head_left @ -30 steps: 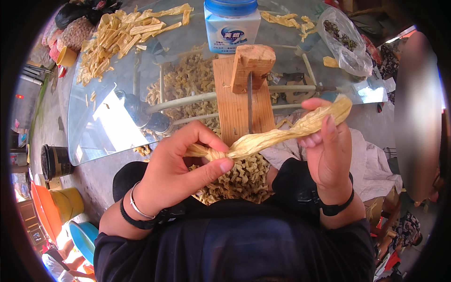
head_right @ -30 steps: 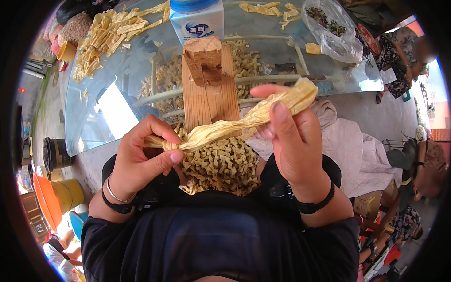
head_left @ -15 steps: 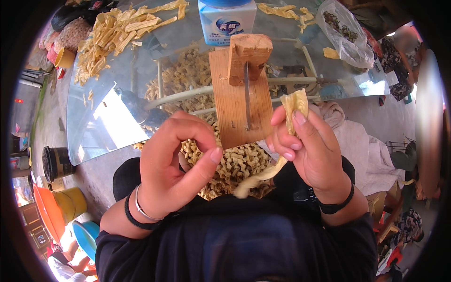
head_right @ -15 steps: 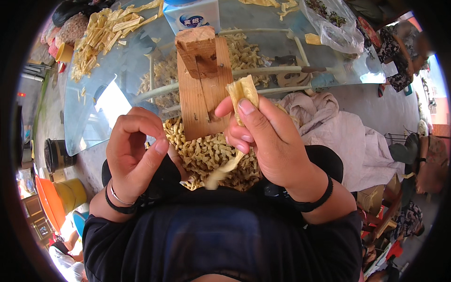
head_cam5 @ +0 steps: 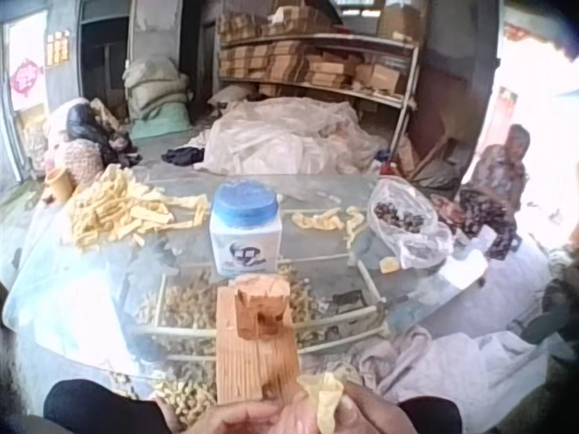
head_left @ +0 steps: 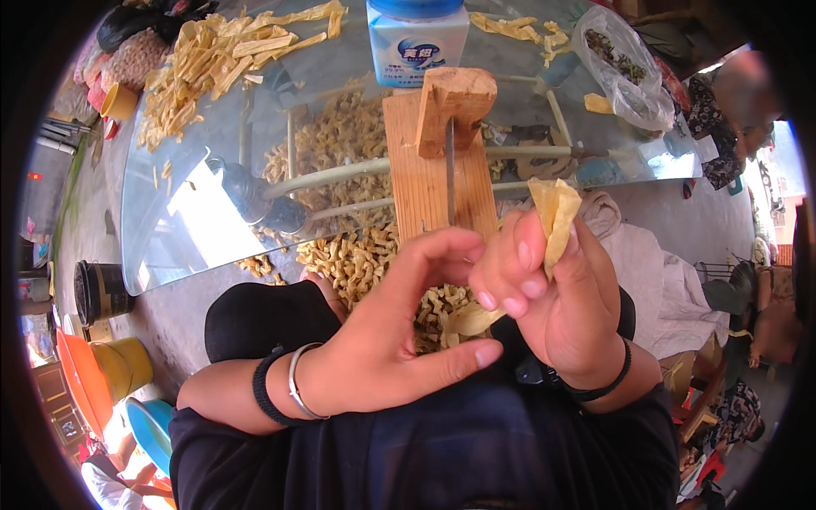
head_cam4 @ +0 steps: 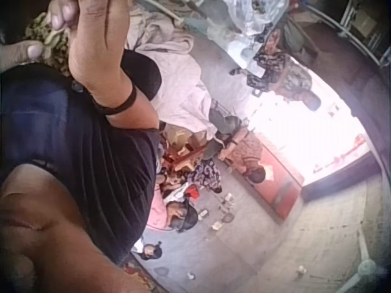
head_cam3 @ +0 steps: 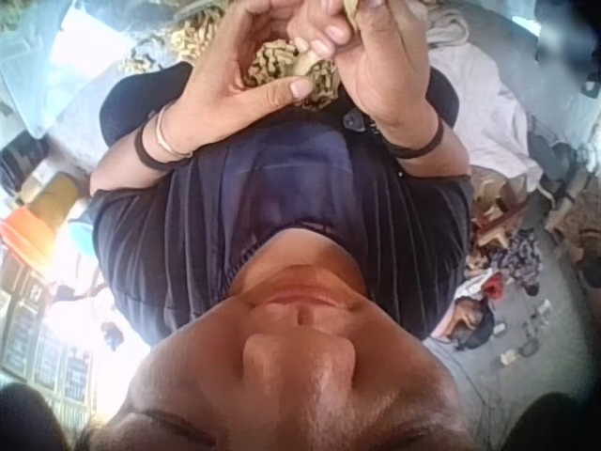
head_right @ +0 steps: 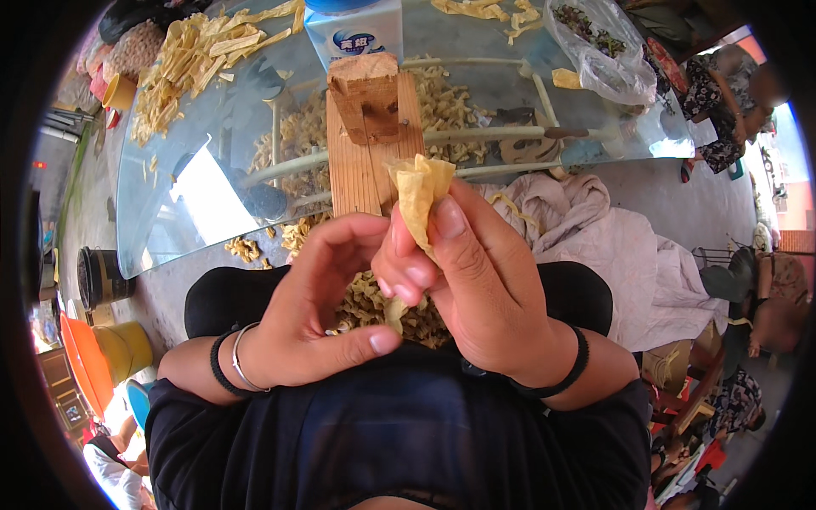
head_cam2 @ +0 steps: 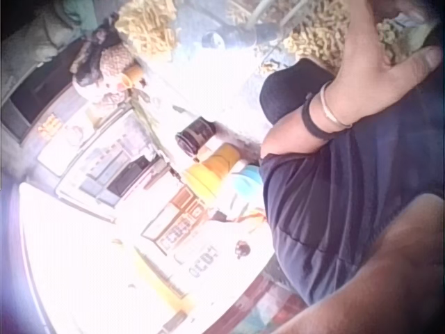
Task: The person ties knots in long strips of dried bean curd and cuts them using a blade mounted on a wooden block.
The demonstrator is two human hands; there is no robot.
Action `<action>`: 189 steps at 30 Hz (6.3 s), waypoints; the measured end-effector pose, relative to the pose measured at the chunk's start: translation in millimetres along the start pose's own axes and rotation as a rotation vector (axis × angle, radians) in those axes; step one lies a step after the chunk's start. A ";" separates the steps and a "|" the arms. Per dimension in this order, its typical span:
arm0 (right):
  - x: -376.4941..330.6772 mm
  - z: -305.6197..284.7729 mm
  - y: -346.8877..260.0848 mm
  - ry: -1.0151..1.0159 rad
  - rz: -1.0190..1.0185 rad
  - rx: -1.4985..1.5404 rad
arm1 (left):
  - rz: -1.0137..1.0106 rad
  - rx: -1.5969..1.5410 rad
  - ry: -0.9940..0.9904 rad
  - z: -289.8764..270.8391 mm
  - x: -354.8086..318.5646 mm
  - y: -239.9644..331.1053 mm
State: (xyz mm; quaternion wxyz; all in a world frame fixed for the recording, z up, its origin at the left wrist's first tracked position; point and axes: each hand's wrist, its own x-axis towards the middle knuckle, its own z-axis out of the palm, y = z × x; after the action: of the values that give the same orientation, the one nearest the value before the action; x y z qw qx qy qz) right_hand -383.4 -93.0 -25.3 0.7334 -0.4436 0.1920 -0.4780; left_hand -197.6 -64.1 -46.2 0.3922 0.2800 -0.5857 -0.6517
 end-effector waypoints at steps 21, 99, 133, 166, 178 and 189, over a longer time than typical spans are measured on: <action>-3.5 -0.6 17.8 -0.065 0.704 -0.351 | 0.495 0.795 -0.057 -34.5 -1.8 25.6; -13.4 8.6 17.5 0.033 -0.429 -1.085 | 0.620 0.729 0.253 -8.0 4.3 8.9; -7.6 -4.4 -18.3 0.065 0.112 -0.346 | 0.308 0.562 0.144 -37.1 -17.5 25.8; 23.7 -33.2 9.8 0.228 -0.125 -0.960 | 0.214 0.857 0.463 -47.1 26.2 -8.6; -26.4 -50.5 -28.9 -0.179 -0.024 -1.110 | 0.206 0.852 0.475 -57.7 -53.3 7.2; -36.7 -154.8 175.3 -0.960 1.437 -1.642 | -1.151 1.032 -1.498 -28.5 -29.2 -156.3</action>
State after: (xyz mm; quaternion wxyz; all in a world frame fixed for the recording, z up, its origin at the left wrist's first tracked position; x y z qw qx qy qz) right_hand -416.8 -107.2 -259.2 0.3271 -0.7047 0.3509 0.5227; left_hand -187.1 -54.1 -207.1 -0.5975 0.1749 -0.6615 -0.4181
